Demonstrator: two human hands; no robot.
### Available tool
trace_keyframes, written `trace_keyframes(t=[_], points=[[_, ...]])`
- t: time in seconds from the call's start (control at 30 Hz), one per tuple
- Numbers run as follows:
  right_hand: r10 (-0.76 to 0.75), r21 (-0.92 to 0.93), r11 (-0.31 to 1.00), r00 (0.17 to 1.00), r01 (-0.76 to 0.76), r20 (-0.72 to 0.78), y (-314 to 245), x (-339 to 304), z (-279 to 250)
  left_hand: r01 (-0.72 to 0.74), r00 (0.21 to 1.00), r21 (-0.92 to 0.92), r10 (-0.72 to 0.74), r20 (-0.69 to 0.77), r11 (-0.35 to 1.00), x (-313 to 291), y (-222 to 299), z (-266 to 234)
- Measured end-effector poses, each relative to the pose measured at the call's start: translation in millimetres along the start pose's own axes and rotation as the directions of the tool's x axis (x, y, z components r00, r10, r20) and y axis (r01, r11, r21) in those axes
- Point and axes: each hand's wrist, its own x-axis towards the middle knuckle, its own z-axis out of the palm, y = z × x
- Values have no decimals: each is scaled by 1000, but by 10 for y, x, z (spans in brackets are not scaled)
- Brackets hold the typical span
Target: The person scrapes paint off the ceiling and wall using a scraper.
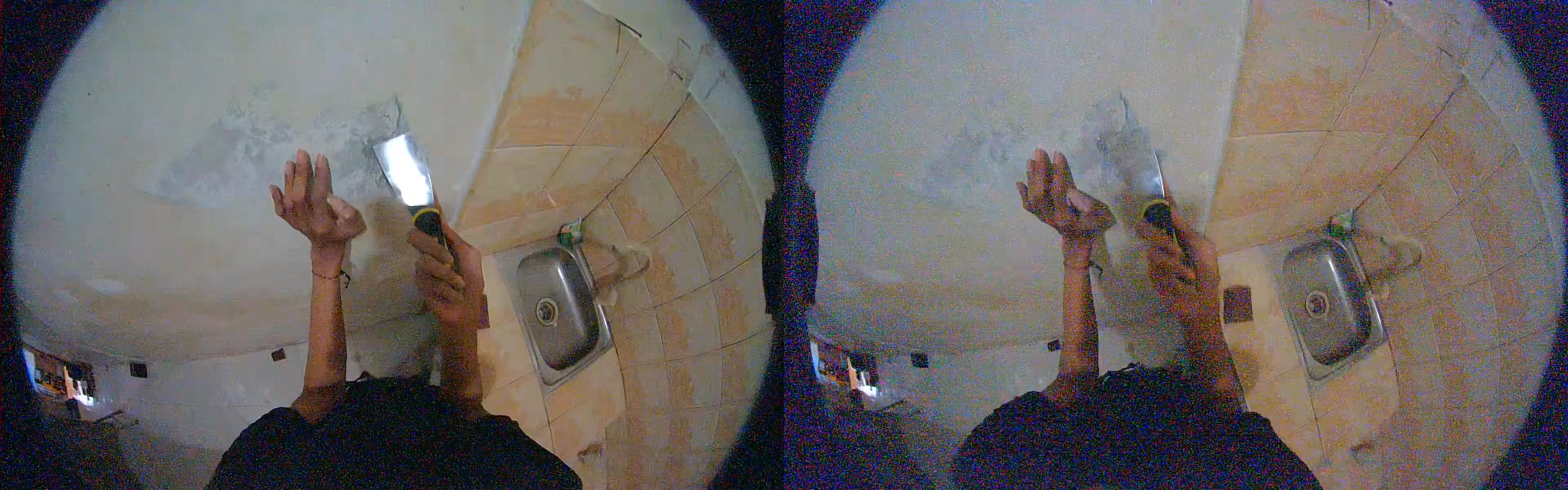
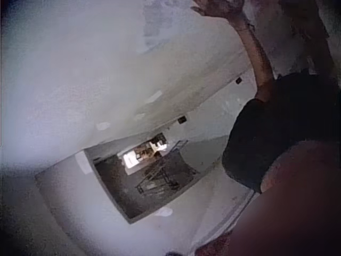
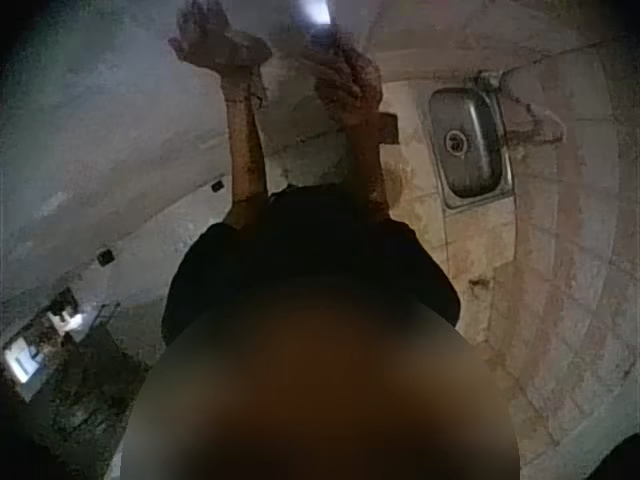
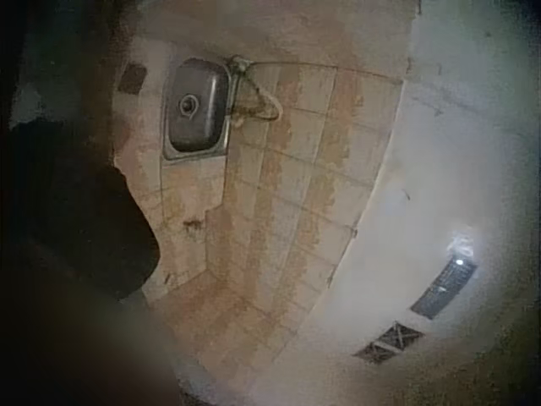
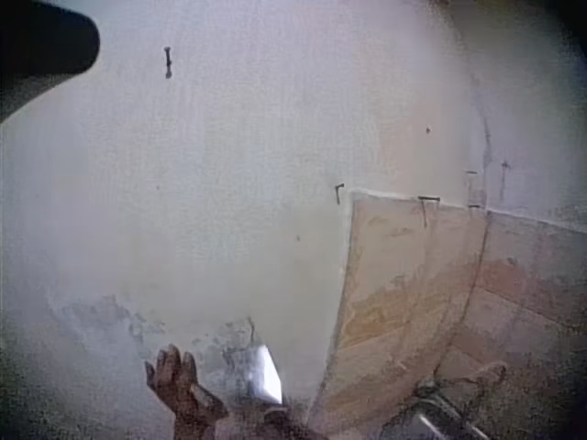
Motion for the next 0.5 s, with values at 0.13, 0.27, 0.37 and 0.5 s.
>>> trace_keyframes(t=[0.13,0.27,0.37,0.5], points=[[-185,-254,953,981,163,-64,-7,-102,69,2,1000,-7,-2,0,1000,-38,3,32],[-390,-665,698,920,265,-43,56,-191,174,-27,999,-7,27,-19,1000,-19,-73,-4],[-470,-934,291,881,205,47,-6,-271,167,-13,1000,-8,13,-1,1000,-4,-20,3],[-624,-982,-184,766,51,157,-3,-220,-56,-22,1000,-22,22,-15,1000,-4,-44,11]])
